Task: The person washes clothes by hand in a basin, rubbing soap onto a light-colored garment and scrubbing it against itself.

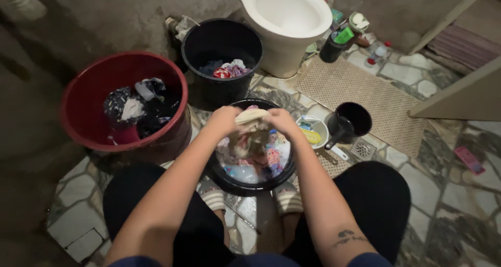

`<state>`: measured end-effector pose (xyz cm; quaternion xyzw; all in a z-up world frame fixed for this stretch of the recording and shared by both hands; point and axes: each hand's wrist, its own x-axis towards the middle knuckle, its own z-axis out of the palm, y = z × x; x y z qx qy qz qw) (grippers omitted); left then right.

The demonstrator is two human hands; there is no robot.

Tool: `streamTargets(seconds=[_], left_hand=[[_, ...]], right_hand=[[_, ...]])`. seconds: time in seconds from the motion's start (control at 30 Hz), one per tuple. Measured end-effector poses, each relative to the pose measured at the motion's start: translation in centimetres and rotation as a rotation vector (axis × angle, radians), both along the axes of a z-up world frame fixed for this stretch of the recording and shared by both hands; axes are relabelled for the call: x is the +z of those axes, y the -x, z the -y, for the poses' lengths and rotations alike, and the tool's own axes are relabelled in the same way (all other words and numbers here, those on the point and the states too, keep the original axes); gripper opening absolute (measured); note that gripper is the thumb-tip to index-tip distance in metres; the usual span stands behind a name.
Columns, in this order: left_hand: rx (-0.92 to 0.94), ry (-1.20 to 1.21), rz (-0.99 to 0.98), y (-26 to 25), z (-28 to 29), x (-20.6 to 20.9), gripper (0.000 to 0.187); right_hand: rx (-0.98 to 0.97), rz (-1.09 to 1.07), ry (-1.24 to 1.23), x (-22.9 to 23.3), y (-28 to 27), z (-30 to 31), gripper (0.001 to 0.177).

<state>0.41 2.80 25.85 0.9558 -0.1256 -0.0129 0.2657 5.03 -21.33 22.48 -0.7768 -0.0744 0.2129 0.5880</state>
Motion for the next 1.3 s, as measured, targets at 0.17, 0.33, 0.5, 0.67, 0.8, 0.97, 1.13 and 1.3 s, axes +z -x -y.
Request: streamTargets(seconds=[0.17,0.33,0.5,0.67,0.8,0.97,1.13,1.3], left_hand=[[0.271,-0.294,0.103,0.8,-2.6,-2.7,0.017],[0.321,0.797,-0.169,1.7,-3.5,-2.1,0.029],[0.426,1.751,-0.731,-0.6,1.5,-3.7,0.039],[0.465,1.768,-0.995,-6.4,4.6,-16.6,0.039],[0.471,1.757,-0.896,-5.5,7.6,-22.3,0.032],[0.547,1.602,-0.894,-1.6,6.7,-15.6,0.032],[0.275,1.233,-0.728,-0.8,4.6,-3.1,0.02],[0.221,0.999,-0.545,0.3,3.3,3.2,0.022]], right_hand=[[-0.339,-0.248,-0.424,0.7,0.2,0.9,0.034],[-0.345,-0.311,-1.022,3.5,2.4,1.4,0.04],[-0.386,0.134,-0.749,6.9,6.6,-3.9,0.031],[-0.476,0.604,-0.318,3.7,6.9,-9.5,0.017],[-0.537,0.664,-0.269,-1.6,4.3,-8.1,0.014],[-0.583,0.481,-0.165,-9.0,3.2,-8.0,0.017],[-0.271,0.14,-0.559,-8.2,0.0,-1.9,0.028],[0.026,0.048,-0.019,-9.2,-0.8,-1.4,0.03]])
